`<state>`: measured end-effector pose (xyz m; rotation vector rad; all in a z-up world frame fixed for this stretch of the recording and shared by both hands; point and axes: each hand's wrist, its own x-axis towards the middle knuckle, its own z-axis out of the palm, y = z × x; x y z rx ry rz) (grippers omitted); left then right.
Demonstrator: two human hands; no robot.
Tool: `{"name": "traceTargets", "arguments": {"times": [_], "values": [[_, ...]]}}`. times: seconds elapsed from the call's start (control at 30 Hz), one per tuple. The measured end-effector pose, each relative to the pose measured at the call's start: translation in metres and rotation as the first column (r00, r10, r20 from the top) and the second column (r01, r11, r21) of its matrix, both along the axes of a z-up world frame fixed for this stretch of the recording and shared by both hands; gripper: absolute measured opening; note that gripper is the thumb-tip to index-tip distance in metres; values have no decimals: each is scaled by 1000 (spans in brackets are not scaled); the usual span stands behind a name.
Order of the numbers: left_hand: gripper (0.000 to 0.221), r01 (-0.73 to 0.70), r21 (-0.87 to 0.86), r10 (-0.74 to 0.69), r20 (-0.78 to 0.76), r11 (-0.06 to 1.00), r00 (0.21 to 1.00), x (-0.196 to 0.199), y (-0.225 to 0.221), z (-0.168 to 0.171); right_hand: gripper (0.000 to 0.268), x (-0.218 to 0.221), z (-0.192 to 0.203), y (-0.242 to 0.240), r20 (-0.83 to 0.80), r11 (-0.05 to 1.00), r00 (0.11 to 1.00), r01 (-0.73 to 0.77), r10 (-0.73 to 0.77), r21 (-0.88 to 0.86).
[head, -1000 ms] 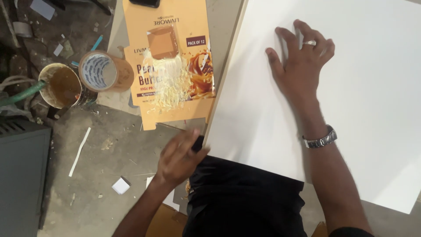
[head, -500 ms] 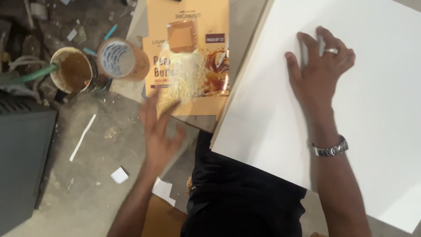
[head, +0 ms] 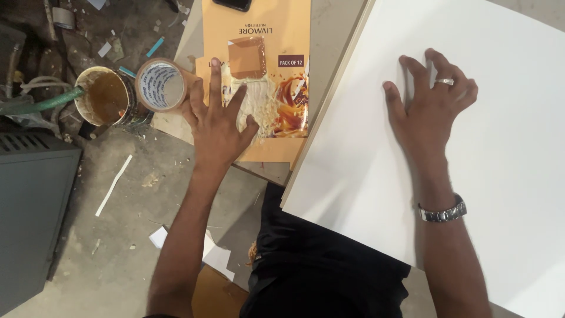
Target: The recorder is organizing or preparing large sheets of white paper on a workbench, possibly for packaging or manufacturing.
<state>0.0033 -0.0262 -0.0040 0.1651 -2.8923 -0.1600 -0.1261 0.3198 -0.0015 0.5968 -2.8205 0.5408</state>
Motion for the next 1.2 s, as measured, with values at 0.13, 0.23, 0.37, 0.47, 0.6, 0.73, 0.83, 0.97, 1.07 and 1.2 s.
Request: {"name": "traceTargets", "arguments": {"times": [0.13,0.23,0.37,0.47,0.6,0.73,0.83,0.97,1.07,1.2], "values": [[56,-9,-7,9,24,1000,1000,-2,1,0,38,0,2,0,11,1000,1000,9,-9,1],[57,-5,-14,6,30,1000,1000,-1,-1,3,38,1,1,0,18,1000,1000,6,-6,-10],[40,7,16,-7,-15,1000,1000,10,-5,3,38,0,0,1,2,1000,1000,2,-2,-7],[34,-2,33,4,-42,999,999,27,-9,6,38,0,1,0,4,1000,1000,5,-5,-15],[25,-45,66,48,-52,997,997,41,-8,13,38,0,1,0,8,1000,1000,-2,2,-12],[37,-123,754,164,21,646,986,35,-7,26,39,1,2,-2,13,1000,1000,-9,9,-16],[42,-28,997,-14,27,-74,1000,8,3,33,40,-1,0,-6,4,1000,1000,3,-3,-10],[48,1,933,-182,-71,-359,981,-55,27,28,45,-2,0,-6,8,998,998,62,-62,11],[47,9,972,-250,-70,-237,966,-121,51,22,45,-2,2,-7,6,996,996,84,-84,9],[45,191,982,-333,-182,-6,925,-204,74,-3,45,-3,10,-12,55,997,996,74,-73,-14]]}}
